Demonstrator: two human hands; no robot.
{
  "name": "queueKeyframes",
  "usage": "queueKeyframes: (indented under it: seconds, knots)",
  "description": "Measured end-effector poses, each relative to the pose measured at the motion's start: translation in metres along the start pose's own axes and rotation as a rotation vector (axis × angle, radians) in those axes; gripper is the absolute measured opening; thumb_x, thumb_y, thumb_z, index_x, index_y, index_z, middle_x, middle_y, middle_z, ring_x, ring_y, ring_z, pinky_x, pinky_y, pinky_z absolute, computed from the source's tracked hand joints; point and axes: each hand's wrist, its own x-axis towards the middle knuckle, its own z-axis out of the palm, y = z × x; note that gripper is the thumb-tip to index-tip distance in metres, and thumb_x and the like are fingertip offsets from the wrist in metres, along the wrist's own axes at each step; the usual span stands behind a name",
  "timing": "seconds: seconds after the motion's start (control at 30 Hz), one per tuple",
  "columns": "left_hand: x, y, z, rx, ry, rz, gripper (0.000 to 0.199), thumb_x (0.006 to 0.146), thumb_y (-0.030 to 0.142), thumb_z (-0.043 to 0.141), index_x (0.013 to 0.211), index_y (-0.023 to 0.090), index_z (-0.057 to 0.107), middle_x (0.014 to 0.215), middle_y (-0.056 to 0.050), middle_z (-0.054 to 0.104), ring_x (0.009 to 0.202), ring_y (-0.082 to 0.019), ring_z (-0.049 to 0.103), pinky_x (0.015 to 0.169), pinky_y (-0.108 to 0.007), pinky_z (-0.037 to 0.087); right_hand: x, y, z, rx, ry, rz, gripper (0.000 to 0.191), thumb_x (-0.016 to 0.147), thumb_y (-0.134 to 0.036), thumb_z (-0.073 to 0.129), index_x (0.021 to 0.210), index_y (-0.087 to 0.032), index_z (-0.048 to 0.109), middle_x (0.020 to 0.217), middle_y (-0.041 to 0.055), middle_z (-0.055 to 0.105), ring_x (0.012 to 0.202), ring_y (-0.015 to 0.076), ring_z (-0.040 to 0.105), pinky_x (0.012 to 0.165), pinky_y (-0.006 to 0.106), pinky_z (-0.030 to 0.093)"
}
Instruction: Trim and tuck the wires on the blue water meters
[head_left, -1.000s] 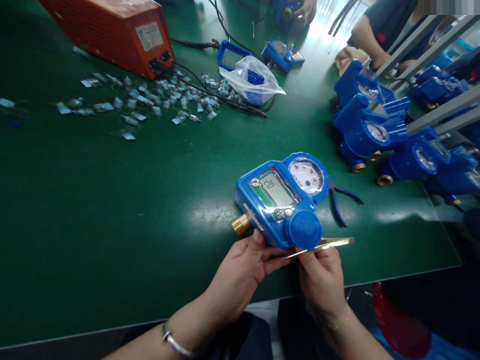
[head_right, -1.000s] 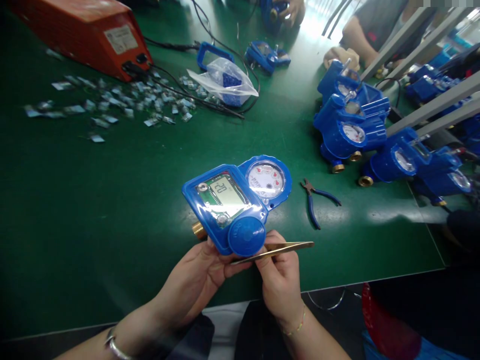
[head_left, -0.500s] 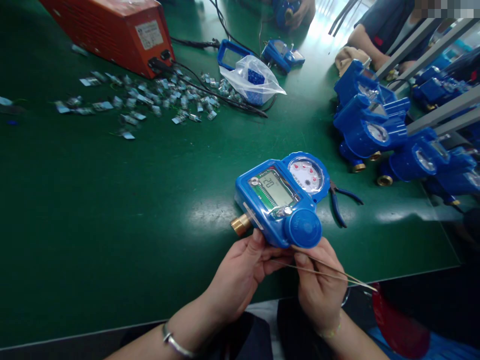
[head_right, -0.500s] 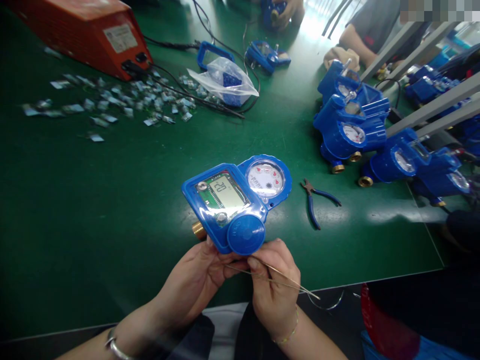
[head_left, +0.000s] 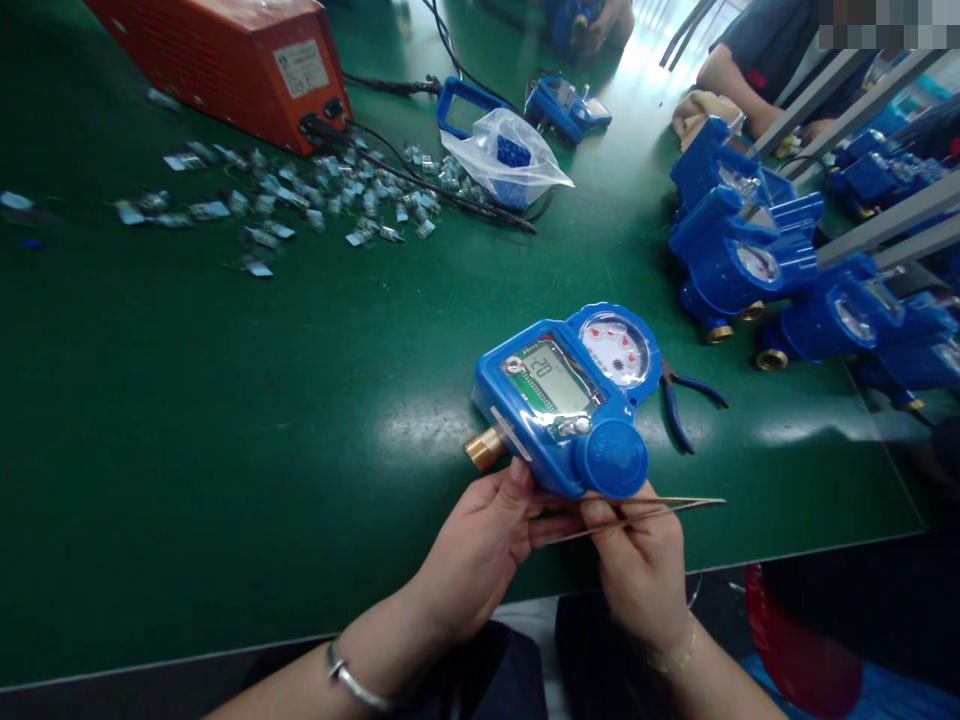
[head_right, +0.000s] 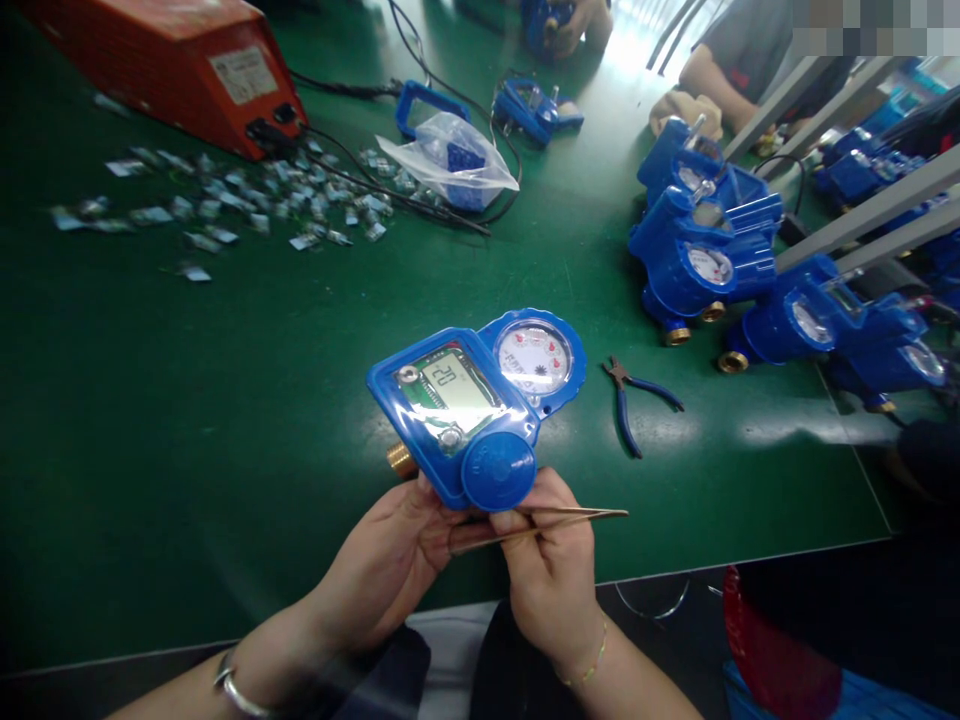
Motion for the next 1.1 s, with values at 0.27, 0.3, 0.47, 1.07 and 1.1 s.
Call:
queueKeyframes:
  seconds: [0.27,0.3,0.47,1.07,1.1]
  knots:
    - [0.000,-0.001,-0.001,0.004,0.055,-0.030,0.034,0.086,0.043,0.058,0.090,0.012,0.070,0.090,-0.013,0.072,0.087,-0.023,0.066,0.083,-0.035,0.051,-0.006,-0.013,-0.003,-0.220,0.223,-0.227,0.015,0.086,-0.013,0.050,0.089,-0.020,0.063,0.082,0.0042,0.063,0.076,0.0184,0.059,0.065,0.032,0.048]
    - [0.000,-0.001,-0.002,0.008,0.053,-0.029,0.035,0.086,0.043,0.057,0.090,0.012,0.070,0.090,-0.013,0.072,0.088,-0.024,0.066,0.083,-0.035,0.050,-0.006,-0.015,-0.004,-0.262,0.219,-0.247,0.015,0.085,-0.012,0.051,0.090,-0.020,0.063,0.081,0.0040,0.063,0.075,0.0180,0.059,0.065,0.032,0.048]
    - [0.001,-0.001,-0.003,0.016,0.019,-0.036,0.038,0.089,0.044,0.051,0.093,0.011,0.070,0.090,-0.014,0.071,0.086,-0.024,0.066,0.082,-0.036,0.049,-0.005,-0.021,-0.001,-0.345,0.168,-0.265,0.016,0.084,-0.010,0.053,0.094,-0.018,0.062,0.081,0.0041,0.062,0.074,0.0164,0.060,0.068,0.031,0.050]
    - [0.000,0.000,-0.001,0.001,-0.002,-0.014,0.038,0.092,0.040,0.046,0.093,0.010,0.070,0.090,-0.014,0.071,0.086,-0.023,0.066,0.083,-0.036,0.051,-0.005,-0.013,0.000,-0.346,0.156,-0.262,0.019,0.085,-0.010,0.051,0.097,-0.021,0.062,0.085,0.0042,0.064,0.077,0.0174,0.061,0.065,0.030,0.051]
    - [0.000,0.000,-0.001,-0.001,0.001,-0.016,0.039,0.092,0.041,0.046,0.093,0.009,0.070,0.090,-0.014,0.071,0.086,-0.023,0.066,0.084,-0.036,0.051,-0.005,-0.012,0.000,-0.337,0.159,-0.266,0.020,0.085,-0.010,0.051,0.097,-0.021,0.062,0.085,0.0041,0.064,0.078,0.0173,0.061,0.065,0.030,0.050]
